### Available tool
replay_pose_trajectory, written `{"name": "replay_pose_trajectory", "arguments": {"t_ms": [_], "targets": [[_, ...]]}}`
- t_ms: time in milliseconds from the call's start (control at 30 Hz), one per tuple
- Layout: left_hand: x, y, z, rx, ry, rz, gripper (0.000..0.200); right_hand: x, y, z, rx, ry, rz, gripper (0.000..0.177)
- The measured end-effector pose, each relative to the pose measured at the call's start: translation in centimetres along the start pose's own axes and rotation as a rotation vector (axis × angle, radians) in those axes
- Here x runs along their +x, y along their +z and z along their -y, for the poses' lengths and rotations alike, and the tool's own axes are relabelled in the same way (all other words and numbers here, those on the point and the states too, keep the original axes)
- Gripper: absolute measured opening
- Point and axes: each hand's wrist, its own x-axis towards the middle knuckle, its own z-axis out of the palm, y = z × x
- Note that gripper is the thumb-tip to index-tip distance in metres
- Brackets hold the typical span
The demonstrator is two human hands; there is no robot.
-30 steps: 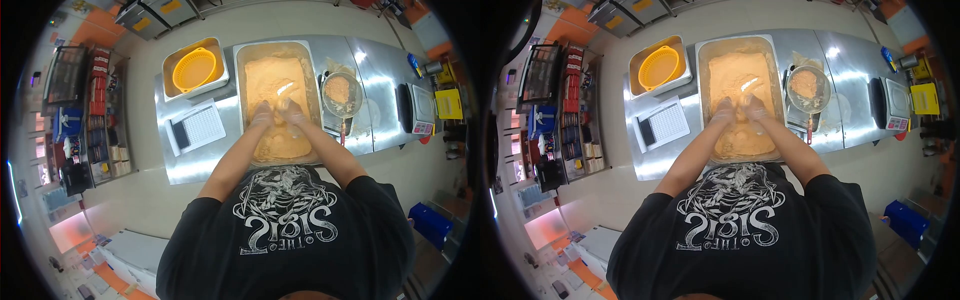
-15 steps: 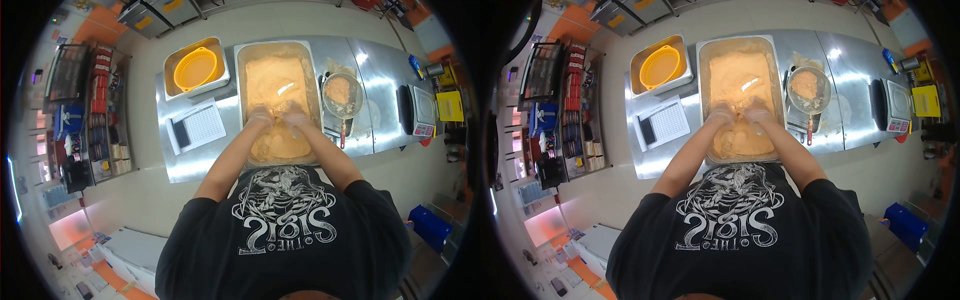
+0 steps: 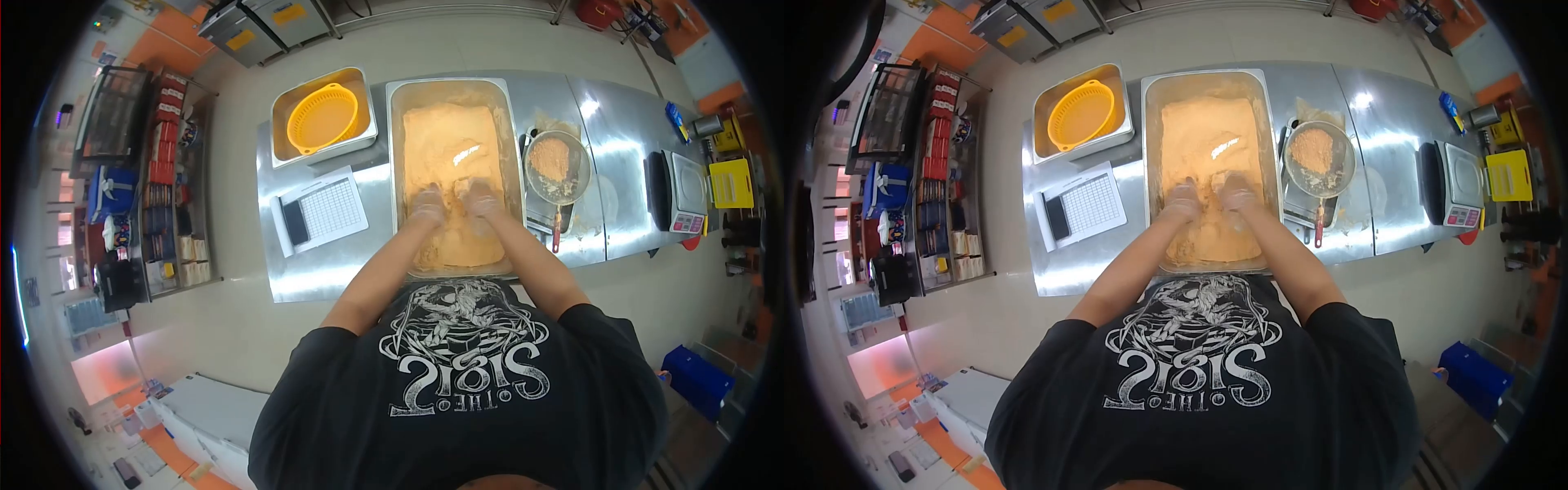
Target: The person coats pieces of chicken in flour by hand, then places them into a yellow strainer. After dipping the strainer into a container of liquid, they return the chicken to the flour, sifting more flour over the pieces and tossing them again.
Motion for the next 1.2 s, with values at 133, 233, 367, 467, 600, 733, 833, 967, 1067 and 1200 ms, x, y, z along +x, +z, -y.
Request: {"name": "replay_pose_trajectory", "arguments": {"t_ms": [133, 233, 367, 467, 600, 733, 833, 967, 1067, 1200], "targets": [[0.5, 2.7, 0.7, 0.255, 0.078, -0.141, 0.07, -3.7, -2.0, 1.3, -0.115, -0.044, -0.146, 0.059], [4.0, 7.4, 1.1, 0.141, 0.041, -0.222, 0.068, -4.0, 0.3, 3.3, 0.018, 0.06, -0.05, 0.065], [-1.0, 1.7, -1.0, -0.099, -0.032, -0.057, 0.068, -2.2, 0.2, 2.9, 0.216, 0.198, 0.192, 0.069], [-3.8, -3.4, -1.7, 0.168, 0.171, 0.089, 0.062, -1.9, -1.0, 2.7, 0.14, 0.242, 0.214, 0.073], [-2.5, 0.3, 0.5, 0.198, 0.093, -0.144, 0.057, -6.5, -5.5, 5.3, -0.092, 0.144, 0.115, 0.078], [-0.3, 2.7, 1.3, 0.092, 0.098, -0.024, 0.054, -3.1, 2.9, 0.9, -0.168, -0.143, 0.091, 0.08], [-1.0, -0.8, 1.0, 0.268, 0.217, 0.311, 0.058, -4.1, 0.8, 3.1, 0.056, -0.068, 0.149, 0.073], [-0.1, 2.7, 4.5, 0.226, 0.206, 0.204, 0.056, -5.9, -0.3, 1.8, 0.291, 0.213, 0.281, 0.066], [-3.2, 3.3, 3.1, 0.127, 0.108, 0.168, 0.055, -8.7, 2.5, 2.1, 0.326, 0.466, 0.383, 0.062], [-5.2, 3.7, 0.6, -0.065, -0.059, 0.073, 0.054, -8.2, 4.6, 6.5, 0.509, 0.654, 0.184, 0.06]]}}
